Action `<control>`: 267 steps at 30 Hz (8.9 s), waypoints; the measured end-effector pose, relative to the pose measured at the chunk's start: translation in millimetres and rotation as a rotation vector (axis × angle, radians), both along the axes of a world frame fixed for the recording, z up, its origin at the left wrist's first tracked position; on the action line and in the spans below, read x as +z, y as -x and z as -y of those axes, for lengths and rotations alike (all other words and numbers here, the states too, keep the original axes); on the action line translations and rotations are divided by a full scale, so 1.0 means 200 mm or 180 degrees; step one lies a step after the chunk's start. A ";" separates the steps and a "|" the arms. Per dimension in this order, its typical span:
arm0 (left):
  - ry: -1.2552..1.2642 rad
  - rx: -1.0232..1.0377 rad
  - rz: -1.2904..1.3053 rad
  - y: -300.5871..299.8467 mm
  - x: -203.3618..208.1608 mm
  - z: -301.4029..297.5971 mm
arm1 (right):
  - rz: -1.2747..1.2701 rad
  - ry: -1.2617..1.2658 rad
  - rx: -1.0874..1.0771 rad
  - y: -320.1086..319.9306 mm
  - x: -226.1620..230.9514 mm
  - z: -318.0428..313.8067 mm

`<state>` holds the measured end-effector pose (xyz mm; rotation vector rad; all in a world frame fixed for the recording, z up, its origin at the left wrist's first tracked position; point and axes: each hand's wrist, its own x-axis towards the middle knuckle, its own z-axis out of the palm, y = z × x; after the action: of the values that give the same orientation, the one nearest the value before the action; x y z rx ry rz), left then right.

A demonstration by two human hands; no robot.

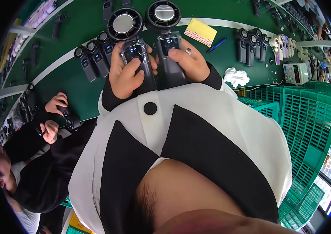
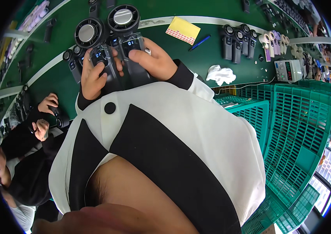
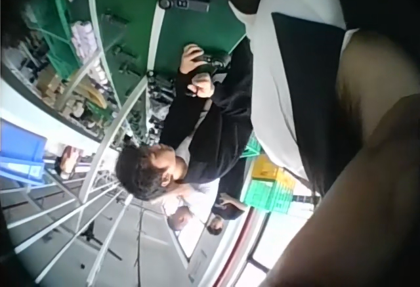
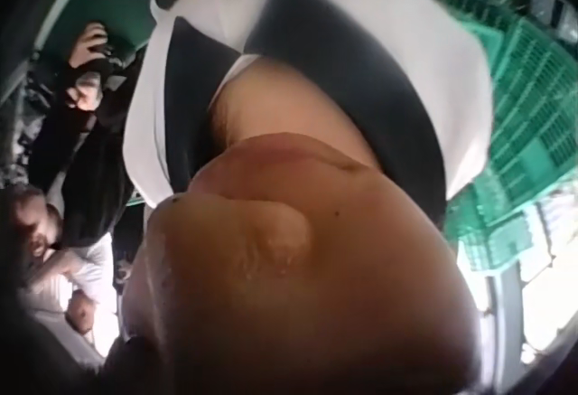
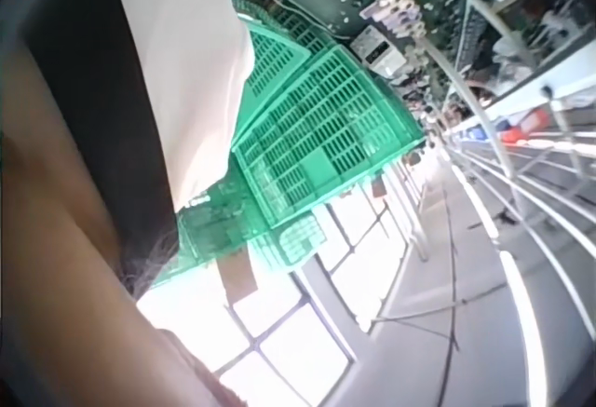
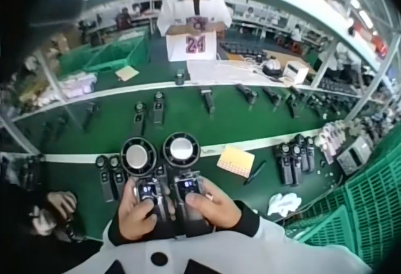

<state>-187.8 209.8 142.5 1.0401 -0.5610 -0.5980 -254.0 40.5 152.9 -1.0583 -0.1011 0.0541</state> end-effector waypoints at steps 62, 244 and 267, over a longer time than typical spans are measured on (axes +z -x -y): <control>-0.0375 0.0525 0.0016 -0.09 -0.04 -0.10 | 0.0187 0.0512 -0.0041 -0.18 -0.14 -0.12; -0.0559 0.1410 -0.2172 0.39 -0.63 -0.74 | -0.1209 0.0654 -0.1398 -0.02 -0.14 -0.10; -0.0517 0.1457 0.0181 0.28 0.07 -0.55 | -0.1146 0.0652 -0.1647 -0.03 -0.12 -0.10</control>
<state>-243.1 319.6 157.3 1.2930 -0.3091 -0.2115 -247.1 60.4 129.1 -1.2351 0.5132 -0.2170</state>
